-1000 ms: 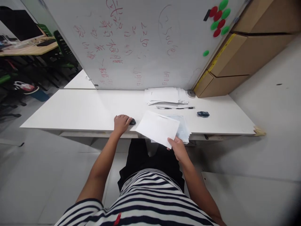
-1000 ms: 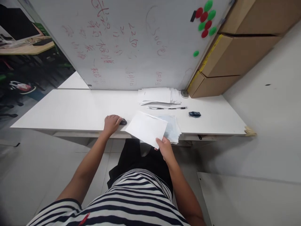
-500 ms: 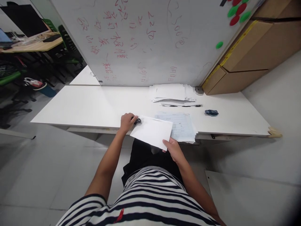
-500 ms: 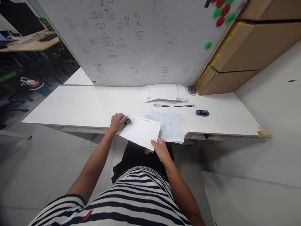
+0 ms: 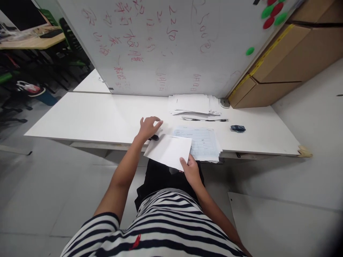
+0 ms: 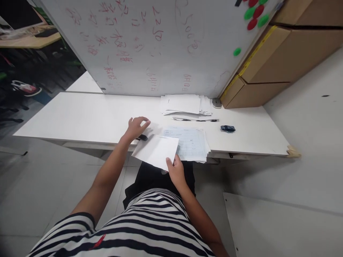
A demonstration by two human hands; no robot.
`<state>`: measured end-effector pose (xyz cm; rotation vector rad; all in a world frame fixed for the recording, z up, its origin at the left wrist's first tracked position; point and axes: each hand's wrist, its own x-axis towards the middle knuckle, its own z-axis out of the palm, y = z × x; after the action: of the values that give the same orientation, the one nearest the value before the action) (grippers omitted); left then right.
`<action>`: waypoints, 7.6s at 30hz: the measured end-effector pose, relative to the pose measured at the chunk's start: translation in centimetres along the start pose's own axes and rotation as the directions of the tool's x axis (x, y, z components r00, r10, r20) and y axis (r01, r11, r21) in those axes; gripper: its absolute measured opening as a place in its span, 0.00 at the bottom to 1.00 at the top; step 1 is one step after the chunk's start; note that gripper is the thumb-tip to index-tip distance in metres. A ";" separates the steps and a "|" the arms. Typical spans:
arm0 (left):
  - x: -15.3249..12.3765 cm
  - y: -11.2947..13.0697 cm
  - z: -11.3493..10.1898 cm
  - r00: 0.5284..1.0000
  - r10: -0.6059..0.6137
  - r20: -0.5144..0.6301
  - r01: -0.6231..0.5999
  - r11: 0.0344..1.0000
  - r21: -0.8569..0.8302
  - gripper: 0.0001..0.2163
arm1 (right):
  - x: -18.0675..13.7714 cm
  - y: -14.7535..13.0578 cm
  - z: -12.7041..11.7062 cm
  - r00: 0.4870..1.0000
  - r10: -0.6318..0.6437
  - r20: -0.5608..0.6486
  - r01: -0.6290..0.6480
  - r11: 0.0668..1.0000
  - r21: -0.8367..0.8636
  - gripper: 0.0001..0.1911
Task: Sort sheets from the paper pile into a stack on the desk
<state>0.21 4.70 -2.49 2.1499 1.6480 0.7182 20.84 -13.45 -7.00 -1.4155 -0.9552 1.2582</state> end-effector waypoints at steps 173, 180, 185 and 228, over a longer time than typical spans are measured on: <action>-4.2 -4.5 4.1 0.837 -0.103 -0.537 0.185 0.977 0.101 0.17 | 28.2 -7.6 -6.9 0.814 -0.338 0.472 0.311 -0.434 -0.846 0.17; -4.2 -4.7 4.1 0.836 -0.086 -0.543 0.182 0.975 0.125 0.18 | 28.3 -8.0 -6.9 0.770 -0.424 0.477 0.316 -0.397 -0.862 0.14; -4.1 -4.9 4.2 0.834 -0.081 -0.546 0.198 0.967 0.159 0.18 | 26.9 -10.0 -6.7 0.701 -0.584 0.409 0.293 -0.288 -0.912 0.14; 1.2 10.9 -3.8 0.999 -0.046 0.001 0.032 0.686 -0.727 0.16 | 3.0 -2.4 -12.5 0.449 -0.837 -0.313 0.274 0.463 -0.843 0.17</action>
<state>6.92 2.76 6.81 1.5118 1.1098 1.1461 33.73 -12.08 -5.49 -1.6513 -1.2564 -0.3569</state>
